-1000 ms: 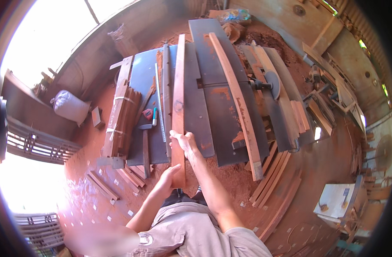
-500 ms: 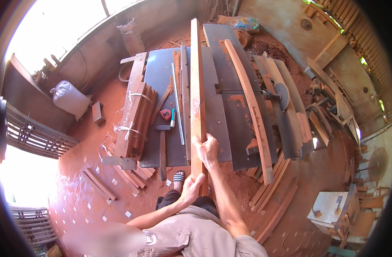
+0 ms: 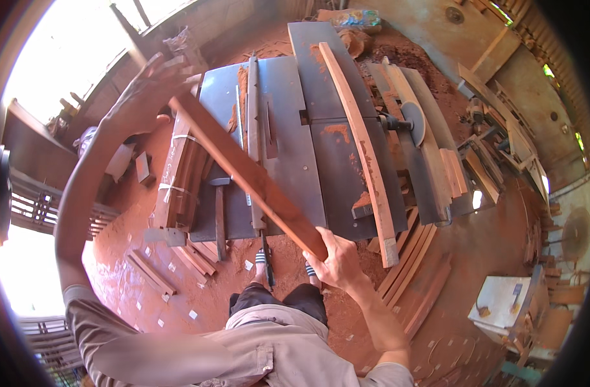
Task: The person repeatedly picks up long wooden planks, aligns them on a table saw, and pushes them through the blade to cut them. After each cut, the person removes the cut piece and places it on the floor before retrieving the next plank.
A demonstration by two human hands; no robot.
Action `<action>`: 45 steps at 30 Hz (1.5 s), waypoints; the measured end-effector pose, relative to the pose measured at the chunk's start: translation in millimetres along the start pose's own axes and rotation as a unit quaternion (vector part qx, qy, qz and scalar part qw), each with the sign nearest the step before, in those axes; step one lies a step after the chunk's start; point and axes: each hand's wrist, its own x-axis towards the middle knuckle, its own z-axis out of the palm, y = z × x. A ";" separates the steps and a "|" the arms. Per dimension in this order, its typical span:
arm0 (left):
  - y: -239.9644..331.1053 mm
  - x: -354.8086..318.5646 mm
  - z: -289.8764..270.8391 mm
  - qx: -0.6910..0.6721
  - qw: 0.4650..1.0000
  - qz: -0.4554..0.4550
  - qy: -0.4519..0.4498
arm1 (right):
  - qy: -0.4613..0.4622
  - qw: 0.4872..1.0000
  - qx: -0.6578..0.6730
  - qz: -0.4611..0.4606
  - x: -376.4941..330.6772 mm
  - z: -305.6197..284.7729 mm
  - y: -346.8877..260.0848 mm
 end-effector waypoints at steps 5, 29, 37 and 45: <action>81.2 -34.1 -8.2 -0.139 0.904 -0.062 -0.399 | -0.159 0.982 -0.045 -0.094 -19.0 -74.7 53.9; 526.2 -246.3 -71.3 -0.745 0.178 -0.640 -0.052 | -0.139 0.958 -0.196 -0.155 167.5 267.2 234.5; 570.2 -237.0 -64.6 -0.770 0.098 -0.630 0.019 | -0.413 0.851 0.057 -0.319 -13.8 178.1 165.3; 580.5 -235.5 -51.9 -0.799 0.061 -0.598 0.017 | -0.174 0.942 -0.213 -0.192 137.9 233.6 212.3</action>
